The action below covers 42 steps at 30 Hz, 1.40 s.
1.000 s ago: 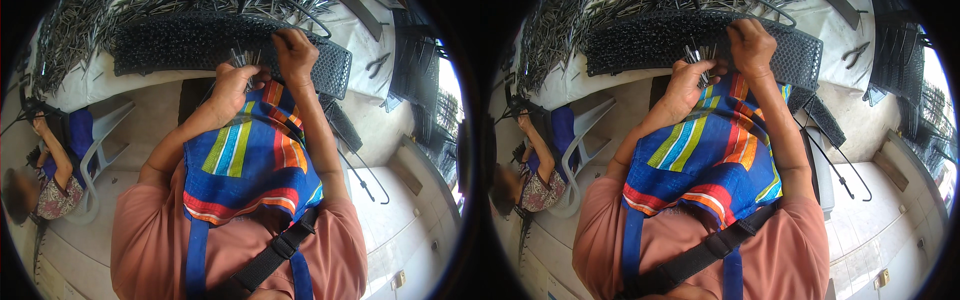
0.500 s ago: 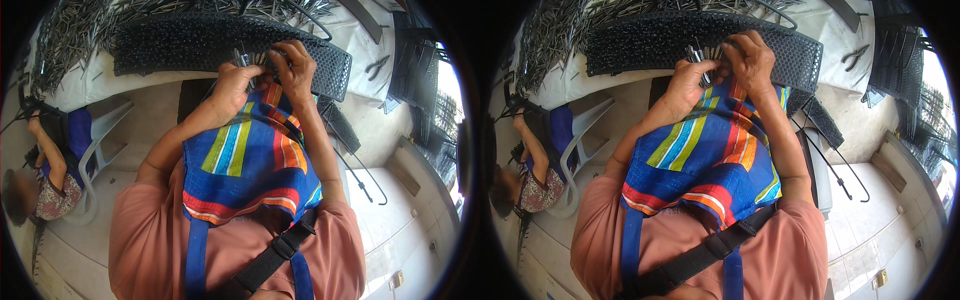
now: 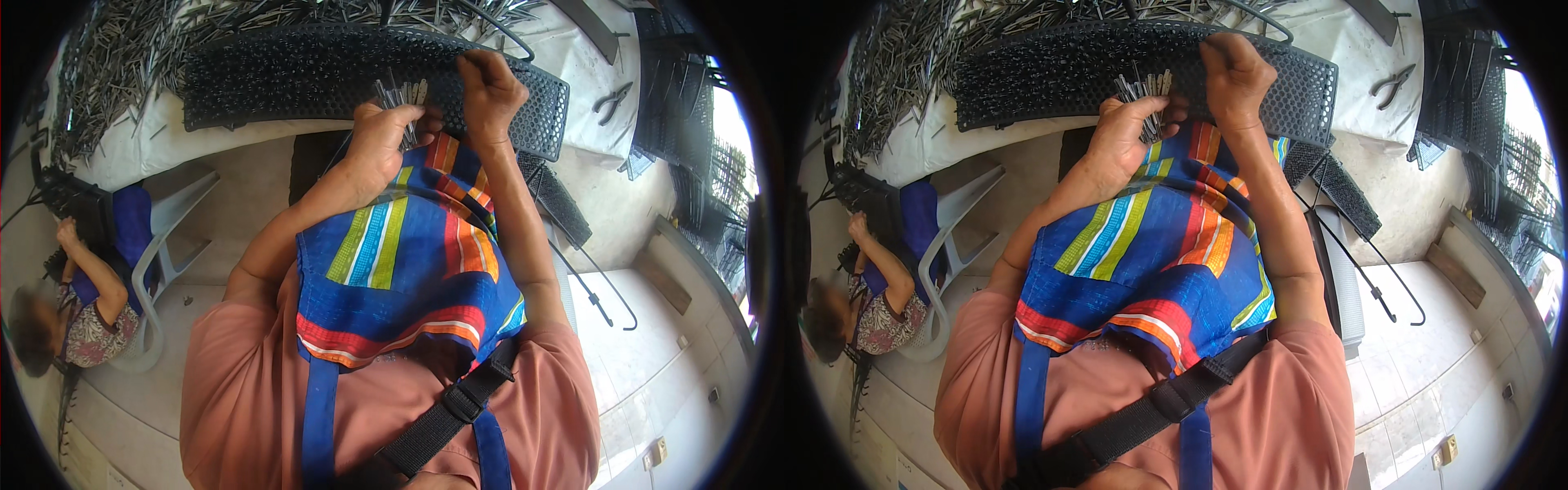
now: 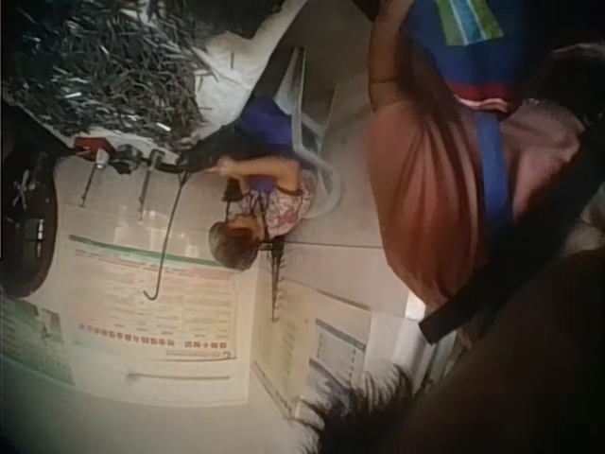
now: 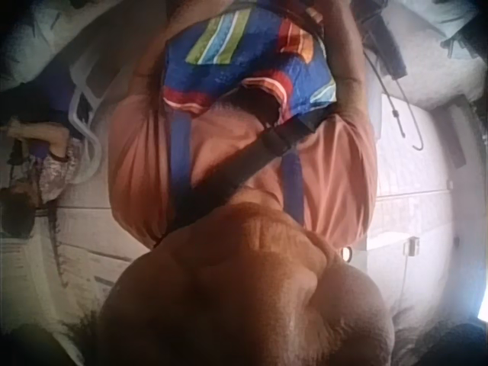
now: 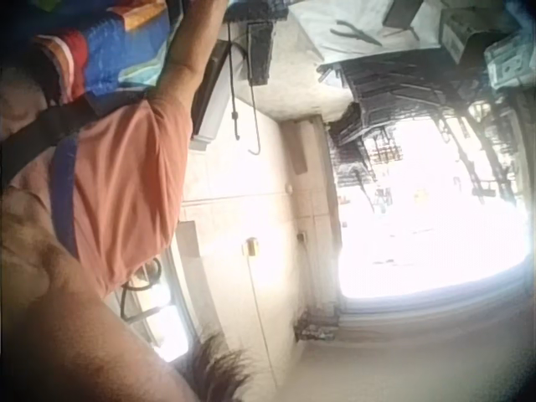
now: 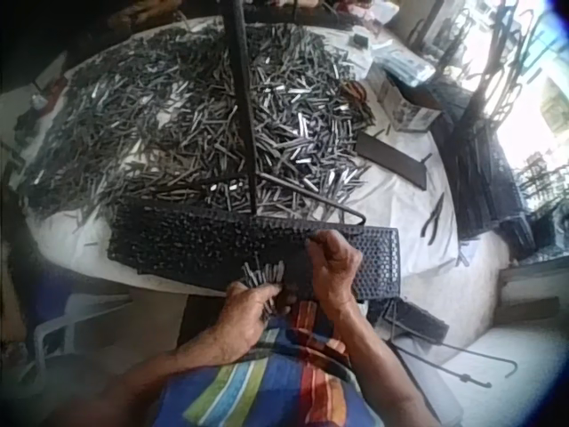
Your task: Assembling small metal pins into a black mesh strip on a workspace table.
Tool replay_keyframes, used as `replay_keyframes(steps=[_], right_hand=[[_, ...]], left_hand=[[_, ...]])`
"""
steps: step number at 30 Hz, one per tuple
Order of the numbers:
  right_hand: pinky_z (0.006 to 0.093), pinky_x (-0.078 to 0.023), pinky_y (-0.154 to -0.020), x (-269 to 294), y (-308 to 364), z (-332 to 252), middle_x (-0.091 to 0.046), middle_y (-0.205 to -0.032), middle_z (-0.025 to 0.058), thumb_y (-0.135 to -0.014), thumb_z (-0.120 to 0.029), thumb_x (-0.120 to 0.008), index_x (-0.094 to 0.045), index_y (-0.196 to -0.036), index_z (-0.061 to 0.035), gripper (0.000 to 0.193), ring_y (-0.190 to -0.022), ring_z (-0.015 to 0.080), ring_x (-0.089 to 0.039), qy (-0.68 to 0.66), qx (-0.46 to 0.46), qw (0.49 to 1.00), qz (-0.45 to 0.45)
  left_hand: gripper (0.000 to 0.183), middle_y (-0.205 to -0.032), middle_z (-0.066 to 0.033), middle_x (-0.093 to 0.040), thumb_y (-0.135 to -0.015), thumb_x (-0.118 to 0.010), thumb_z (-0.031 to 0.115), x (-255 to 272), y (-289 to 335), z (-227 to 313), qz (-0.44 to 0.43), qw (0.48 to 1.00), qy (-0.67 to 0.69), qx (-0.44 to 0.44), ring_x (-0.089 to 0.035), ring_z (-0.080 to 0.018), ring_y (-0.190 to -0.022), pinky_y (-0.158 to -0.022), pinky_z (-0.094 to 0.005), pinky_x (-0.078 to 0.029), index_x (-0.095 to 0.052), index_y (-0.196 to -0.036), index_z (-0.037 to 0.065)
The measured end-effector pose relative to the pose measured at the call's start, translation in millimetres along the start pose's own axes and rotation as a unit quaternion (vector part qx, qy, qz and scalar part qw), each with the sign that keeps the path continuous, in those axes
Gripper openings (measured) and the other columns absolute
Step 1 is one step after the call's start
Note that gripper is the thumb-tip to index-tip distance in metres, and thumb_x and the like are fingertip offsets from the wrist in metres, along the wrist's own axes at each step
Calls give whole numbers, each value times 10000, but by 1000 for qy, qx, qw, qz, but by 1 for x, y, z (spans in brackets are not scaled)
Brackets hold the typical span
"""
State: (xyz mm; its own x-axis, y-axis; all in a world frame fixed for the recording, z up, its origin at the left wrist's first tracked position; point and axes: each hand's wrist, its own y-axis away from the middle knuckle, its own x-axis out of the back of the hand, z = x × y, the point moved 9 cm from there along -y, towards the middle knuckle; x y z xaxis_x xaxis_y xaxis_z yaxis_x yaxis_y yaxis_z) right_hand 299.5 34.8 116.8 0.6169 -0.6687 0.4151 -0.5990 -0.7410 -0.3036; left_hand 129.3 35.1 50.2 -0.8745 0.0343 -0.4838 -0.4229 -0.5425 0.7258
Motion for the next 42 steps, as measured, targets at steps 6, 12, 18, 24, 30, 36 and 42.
replay_keyframes(steps=[6,12,18,24,30,36,42], right_hand=[[338,-506,-593,-19,10,-30,-630,-835,21,-745,-159,-698,-707,-855,-151,111,-708,261,-646,206,151,964,-70],[308,-498,-585,-10,14,-31,-638,-826,54,-762,-139,-699,-700,-883,-102,127,-664,204,-643,122,72,983,-115],[244,-452,-524,-25,41,16,-605,-643,16,-790,-58,-683,-671,-832,-6,68,-557,90,-562,-177,-332,907,-191],[206,-425,-543,15,8,16,-605,-675,-31,-783,-11,-692,-661,-784,-7,32,-606,43,-516,-177,-110,977,36],[248,-440,-543,9,-5,-7,-614,-699,40,-720,-46,-733,-682,-810,-64,104,-582,121,-564,36,18,999,8],[286,-465,-559,9,-8,-7,-625,-724,67,-708,-89,-740,-689,-814,-88,117,-604,205,-611,87,54,995,-13],[291,-478,-577,7,-9,-13,-632,-731,73,-710,-84,-739,-687,-813,-83,115,-629,220,-628,92,76,993,-20]], left_hand=[[138,-809,-114,-685,-802,-572,-28,-1,-3,-1,-24,1000,17,0,-672,-201,-680,-536,-300,-518,-648,-911,10],[162,-866,-129,-684,-820,-575,-21,-4,-5,-1,-41,999,28,-8,-677,-229,-739,-605,-330,-546,-640,-967,-20],[158,-835,-111,-683,-803,-580,-37,-3,-5,0,-12,998,54,-22,-674,-207,-667,-570,-320,-563,-651,-941,-9],[165,-889,-137,-685,-828,-575,-3,-1,-6,-3,-5,1000,22,8,-673,-231,-780,-667,-359,-560,-642,-978,-15],[160,-877,-142,-690,-823,-573,-15,-4,-7,-7,-5,1000,7,13,-661,-209,-760,-623,-324,-526,-645,-966,-17],[156,-869,-140,-692,-821,-575,-18,-8,-9,-5,-25,1000,13,9,-662,-205,-738,-608,-315,-519,-647,-959,-11],[162,-867,-133,-691,-821,-573,-19,-9,-11,-6,-27,999,5,16,-664,-213,-734,-593,-316,-525,-641,-967,3]])
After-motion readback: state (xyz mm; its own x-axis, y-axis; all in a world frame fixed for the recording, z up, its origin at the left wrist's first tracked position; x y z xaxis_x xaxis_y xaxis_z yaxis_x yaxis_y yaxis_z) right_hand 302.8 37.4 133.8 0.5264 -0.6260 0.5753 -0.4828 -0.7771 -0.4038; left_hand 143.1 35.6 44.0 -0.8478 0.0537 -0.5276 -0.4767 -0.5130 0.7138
